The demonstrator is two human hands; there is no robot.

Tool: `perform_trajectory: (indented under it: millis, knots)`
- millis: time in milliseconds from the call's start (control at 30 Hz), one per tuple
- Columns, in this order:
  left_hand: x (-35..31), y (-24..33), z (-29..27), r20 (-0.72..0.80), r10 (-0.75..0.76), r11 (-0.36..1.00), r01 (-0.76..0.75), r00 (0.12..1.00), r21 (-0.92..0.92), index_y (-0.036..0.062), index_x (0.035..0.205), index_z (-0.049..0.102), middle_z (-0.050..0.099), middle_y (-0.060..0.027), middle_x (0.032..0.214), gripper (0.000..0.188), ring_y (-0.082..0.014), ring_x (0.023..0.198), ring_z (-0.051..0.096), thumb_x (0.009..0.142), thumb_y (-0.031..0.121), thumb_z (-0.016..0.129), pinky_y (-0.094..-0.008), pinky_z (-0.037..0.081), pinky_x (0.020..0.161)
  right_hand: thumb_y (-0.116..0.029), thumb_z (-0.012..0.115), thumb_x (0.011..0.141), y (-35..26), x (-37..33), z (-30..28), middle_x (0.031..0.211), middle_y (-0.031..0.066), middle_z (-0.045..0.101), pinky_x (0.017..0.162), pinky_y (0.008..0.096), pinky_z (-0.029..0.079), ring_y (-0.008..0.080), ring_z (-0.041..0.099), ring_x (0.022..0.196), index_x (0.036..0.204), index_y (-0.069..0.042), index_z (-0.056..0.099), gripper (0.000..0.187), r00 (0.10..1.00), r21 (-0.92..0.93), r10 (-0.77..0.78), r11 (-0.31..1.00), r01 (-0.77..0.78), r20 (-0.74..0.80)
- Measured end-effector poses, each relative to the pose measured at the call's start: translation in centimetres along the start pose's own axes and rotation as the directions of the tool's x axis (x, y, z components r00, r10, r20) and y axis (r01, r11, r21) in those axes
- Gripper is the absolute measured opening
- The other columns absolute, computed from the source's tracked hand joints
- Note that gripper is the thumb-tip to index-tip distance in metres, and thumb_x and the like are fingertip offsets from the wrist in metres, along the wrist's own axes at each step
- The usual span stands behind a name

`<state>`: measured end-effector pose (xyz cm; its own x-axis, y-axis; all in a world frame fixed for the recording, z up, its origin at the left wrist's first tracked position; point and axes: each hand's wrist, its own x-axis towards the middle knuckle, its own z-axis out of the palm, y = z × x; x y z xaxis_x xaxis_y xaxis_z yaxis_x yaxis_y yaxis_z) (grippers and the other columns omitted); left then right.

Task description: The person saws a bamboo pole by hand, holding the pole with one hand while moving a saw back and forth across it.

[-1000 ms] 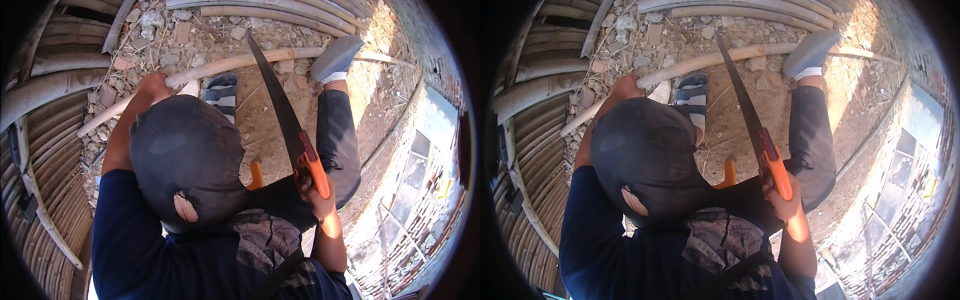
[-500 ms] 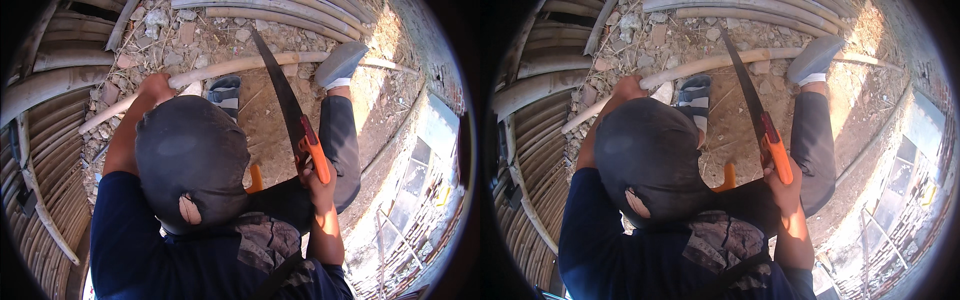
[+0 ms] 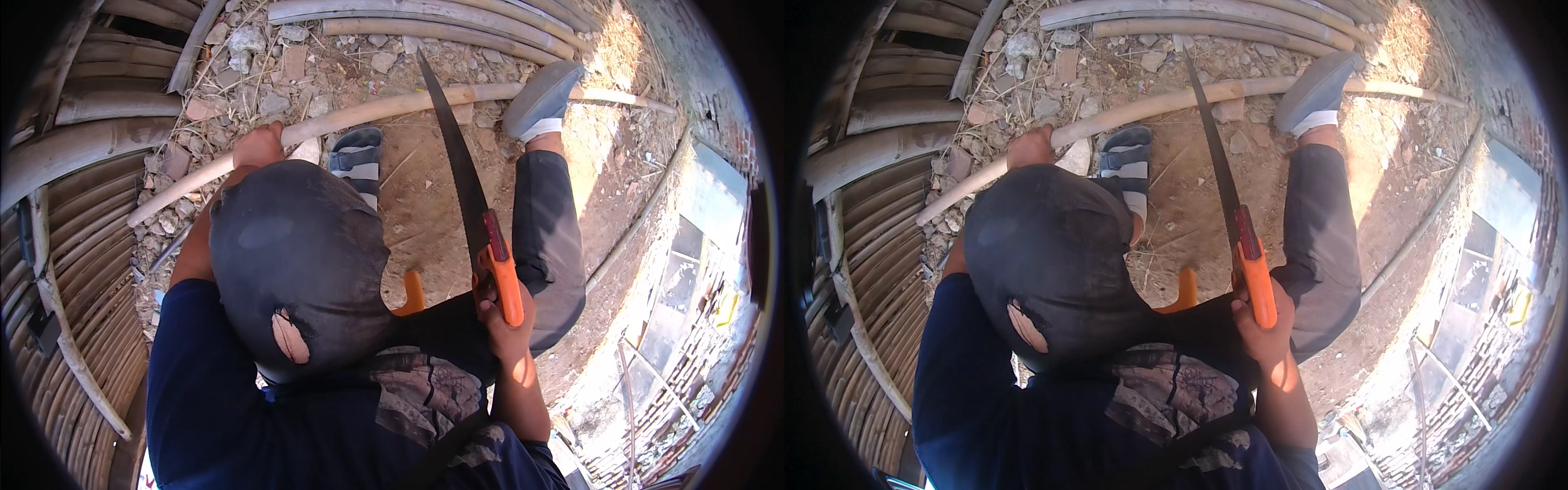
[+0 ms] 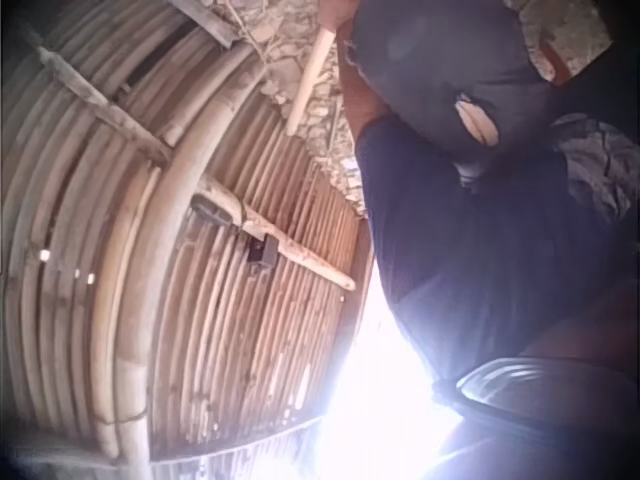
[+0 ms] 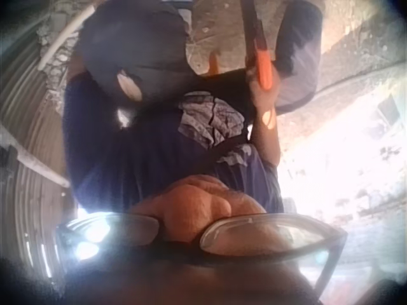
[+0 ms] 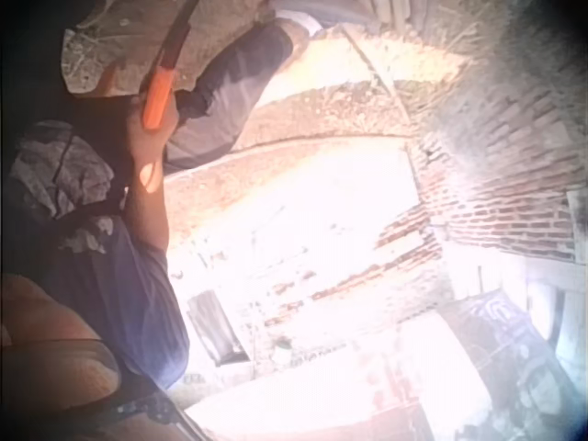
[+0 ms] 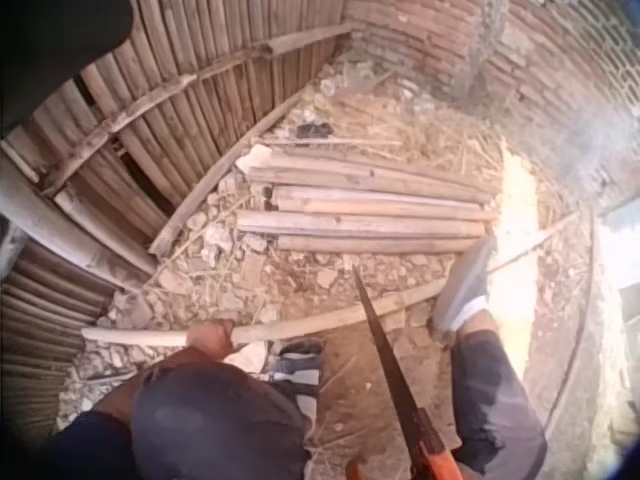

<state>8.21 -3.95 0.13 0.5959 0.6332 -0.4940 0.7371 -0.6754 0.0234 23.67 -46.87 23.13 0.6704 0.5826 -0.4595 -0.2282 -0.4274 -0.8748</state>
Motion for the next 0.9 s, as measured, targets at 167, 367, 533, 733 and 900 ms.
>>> perform_trajectory:
  millis: [167,367,533,733,900]
  knots:
    - [0.9,-1.1,-1.1,0.073,0.075,0.996,-0.072,0.995,-0.043,0.0101,0.109,0.066,0.074,-0.0166,0.104,0.028,-0.0366,0.102,0.072,0.082,0.019,0.068,-0.0498,0.058,0.09,0.002,0.063,0.08,-0.7,0.2,0.3,0.099,0.0069,0.063,0.085,0.0282,0.047,0.0139,0.057,0.088,0.101,0.002,0.059,0.022,0.998,-0.074,0.06,0.996,-0.058,0.031]
    - [1.8,-1.9,-0.1,0.083,0.11,0.993,-0.105,0.99,-0.059,0.0107,0.109,0.066,0.075,-0.0173,0.103,0.03,-0.0368,0.102,0.072,0.08,0.019,0.071,-0.0493,0.058,0.091,0.002,0.062,0.08,-0.8,0.7,-0.3,0.093,0.0071,0.063,0.08,0.0279,0.049,0.0142,0.059,0.082,0.103,0.003,0.06,0.023,0.994,-0.078,0.081,0.994,-0.075,0.076]
    - [1.5,-2.1,-0.1,0.065,0.102,0.992,-0.096,0.993,-0.088,0.0108,0.11,0.067,0.074,-0.0194,0.099,0.031,-0.0397,0.098,0.072,0.079,0.013,0.07,-0.0519,0.057,0.089,0.0,0.062,0.078,-1.5,-0.9,-0.9,0.087,0.0071,0.062,0.076,0.0289,0.05,0.0153,0.06,0.077,0.103,0.003,0.061,0.025,0.992,-0.259,0.096,0.963,-0.073,0.079]
    - [1.4,-1.6,-0.7,0.061,0.131,0.985,-0.123,0.989,-0.119,0.0116,0.112,0.069,0.074,-0.0193,0.102,0.034,-0.0389,0.1,0.072,0.078,0.012,0.068,-0.0513,0.056,0.09,0.001,0.059,0.079,-0.4,0.9,-0.3,0.087,0.0058,0.061,0.077,0.0279,0.049,0.0147,0.06,0.08,0.104,0.003,0.061,0.025,0.983,-0.128,0.129,0.985,-0.112,0.13]
    - [1.4,-1.8,-1.6,0.155,0.102,0.991,-0.086,0.983,-0.105,0.0122,0.116,0.069,0.074,-0.0171,0.111,0.037,-0.0348,0.108,0.071,0.079,0.012,0.066,-0.048,0.056,0.095,0.003,0.057,0.081,-0.6,1.3,0.4,0.09,0.0054,0.059,0.077,0.0267,0.047,0.0137,0.057,0.081,0.099,0.001,0.059,0.019,0.983,0.019,0.15,0.988,-0.153,0.105]
